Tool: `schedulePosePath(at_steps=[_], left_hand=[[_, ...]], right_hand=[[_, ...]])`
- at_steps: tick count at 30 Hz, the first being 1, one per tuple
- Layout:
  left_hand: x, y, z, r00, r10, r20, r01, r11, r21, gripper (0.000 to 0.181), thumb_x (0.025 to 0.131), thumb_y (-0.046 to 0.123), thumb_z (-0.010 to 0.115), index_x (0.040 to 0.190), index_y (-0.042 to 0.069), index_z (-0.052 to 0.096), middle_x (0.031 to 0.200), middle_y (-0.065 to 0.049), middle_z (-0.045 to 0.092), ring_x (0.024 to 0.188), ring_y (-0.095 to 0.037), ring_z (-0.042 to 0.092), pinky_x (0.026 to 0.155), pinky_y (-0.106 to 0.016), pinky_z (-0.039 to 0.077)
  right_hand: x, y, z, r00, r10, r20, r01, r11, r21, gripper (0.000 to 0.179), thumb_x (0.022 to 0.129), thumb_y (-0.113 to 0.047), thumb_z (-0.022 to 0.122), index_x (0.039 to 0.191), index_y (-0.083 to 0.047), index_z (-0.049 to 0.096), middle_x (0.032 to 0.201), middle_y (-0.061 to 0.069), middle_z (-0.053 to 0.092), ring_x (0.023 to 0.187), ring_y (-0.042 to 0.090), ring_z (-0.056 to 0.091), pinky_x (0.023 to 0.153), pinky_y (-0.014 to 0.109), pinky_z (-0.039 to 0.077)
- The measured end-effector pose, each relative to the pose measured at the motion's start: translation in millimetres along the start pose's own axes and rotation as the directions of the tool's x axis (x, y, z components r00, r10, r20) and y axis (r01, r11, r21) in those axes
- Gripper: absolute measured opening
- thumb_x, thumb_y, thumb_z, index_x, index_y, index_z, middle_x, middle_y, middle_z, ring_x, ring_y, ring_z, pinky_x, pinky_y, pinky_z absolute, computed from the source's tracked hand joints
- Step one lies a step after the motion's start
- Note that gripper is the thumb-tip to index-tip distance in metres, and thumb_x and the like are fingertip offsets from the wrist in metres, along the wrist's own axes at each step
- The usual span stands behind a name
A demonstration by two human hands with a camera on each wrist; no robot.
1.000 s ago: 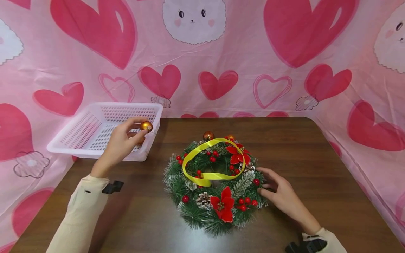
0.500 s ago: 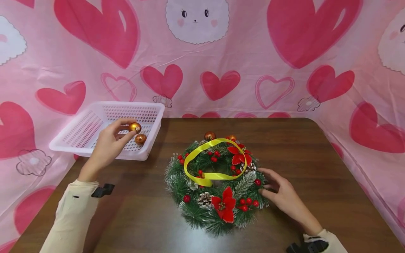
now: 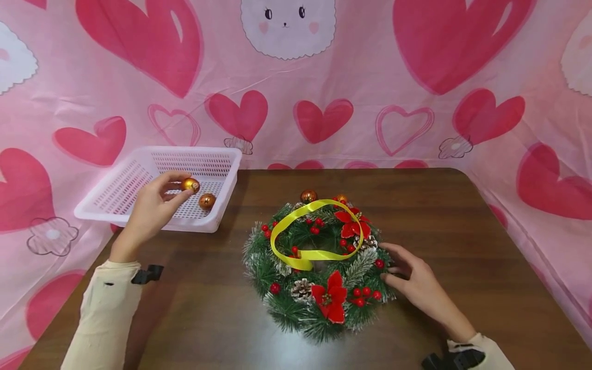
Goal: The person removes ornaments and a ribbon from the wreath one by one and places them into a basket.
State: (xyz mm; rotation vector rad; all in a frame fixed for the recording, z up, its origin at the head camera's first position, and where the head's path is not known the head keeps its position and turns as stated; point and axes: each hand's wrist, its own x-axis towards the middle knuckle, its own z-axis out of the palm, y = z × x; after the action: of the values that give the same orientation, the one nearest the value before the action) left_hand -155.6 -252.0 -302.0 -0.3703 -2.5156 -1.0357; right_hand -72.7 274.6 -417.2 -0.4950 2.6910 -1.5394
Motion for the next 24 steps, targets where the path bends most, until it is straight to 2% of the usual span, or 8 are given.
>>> schedulePosePath(at_steps=[9,11,13,18,24], left_hand=[[2.2,-16.5,0.3,0.998,-0.04,0.038,0.04,0.999,0.017,0.03,0.09,0.009,0.073,0.118,0.0,0.065,0.112,-0.018,0.068,0.102,-0.035,0.068,0.081,-0.041,0.057],[3.1,-20.4,1.5,0.998,-0.044,0.044,0.043,0.999,0.024,0.03,0.089,0.007,0.074,0.117,0.0,0.065,0.111,-0.018,0.068,0.101,-0.035,0.068,0.08,-0.043,0.057],[3.0,-23.9,2.7,0.997,-0.049,0.052,0.048,0.998,0.034,0.029,0.088,0.006,0.074,0.115,0.0,0.064,0.111,-0.018,0.068,0.101,-0.036,0.068,0.081,-0.045,0.057],[1.9,-31.1,5.3,0.994,-0.072,0.083,0.069,0.997,0.038,0.03,0.088,0.004,0.074,0.115,-0.002,0.063,0.112,-0.021,0.067,0.102,-0.038,0.067,0.085,-0.051,0.056],[3.7,-34.3,5.6,0.989,-0.105,0.099,0.102,0.994,0.032,0.031,0.089,0.006,0.073,0.118,-0.002,0.063,0.116,-0.023,0.066,0.105,-0.039,0.066,0.088,-0.054,0.054]], right_hand=[[-0.1,0.7,-0.9,1.0,0.006,-0.002,-0.006,1.0,-0.012,0.06,0.087,-0.001,0.073,0.143,-0.006,0.05,0.135,-0.01,0.05,0.095,0.006,0.067,0.077,0.019,0.055],[-0.4,0.8,-1.1,1.0,0.007,-0.004,-0.007,1.0,-0.017,0.06,0.087,-0.001,0.073,0.142,-0.006,0.051,0.135,-0.011,0.05,0.095,0.005,0.067,0.078,0.018,0.055],[-0.6,0.6,-1.2,1.0,0.009,-0.004,-0.009,1.0,-0.02,0.06,0.087,-0.001,0.073,0.142,-0.006,0.05,0.137,-0.004,0.051,0.095,0.005,0.067,0.077,0.019,0.055],[-1.0,0.0,-1.0,1.0,0.008,0.007,-0.008,1.0,-0.018,0.061,0.087,0.0,0.073,0.143,-0.004,0.049,0.14,0.025,0.049,0.094,0.005,0.067,0.076,0.019,0.055],[-0.8,0.3,-1.5,1.0,0.007,0.004,-0.007,1.0,-0.023,0.061,0.087,0.001,0.072,0.143,-0.005,0.049,0.141,0.028,0.048,0.094,0.003,0.067,0.076,0.018,0.055]])
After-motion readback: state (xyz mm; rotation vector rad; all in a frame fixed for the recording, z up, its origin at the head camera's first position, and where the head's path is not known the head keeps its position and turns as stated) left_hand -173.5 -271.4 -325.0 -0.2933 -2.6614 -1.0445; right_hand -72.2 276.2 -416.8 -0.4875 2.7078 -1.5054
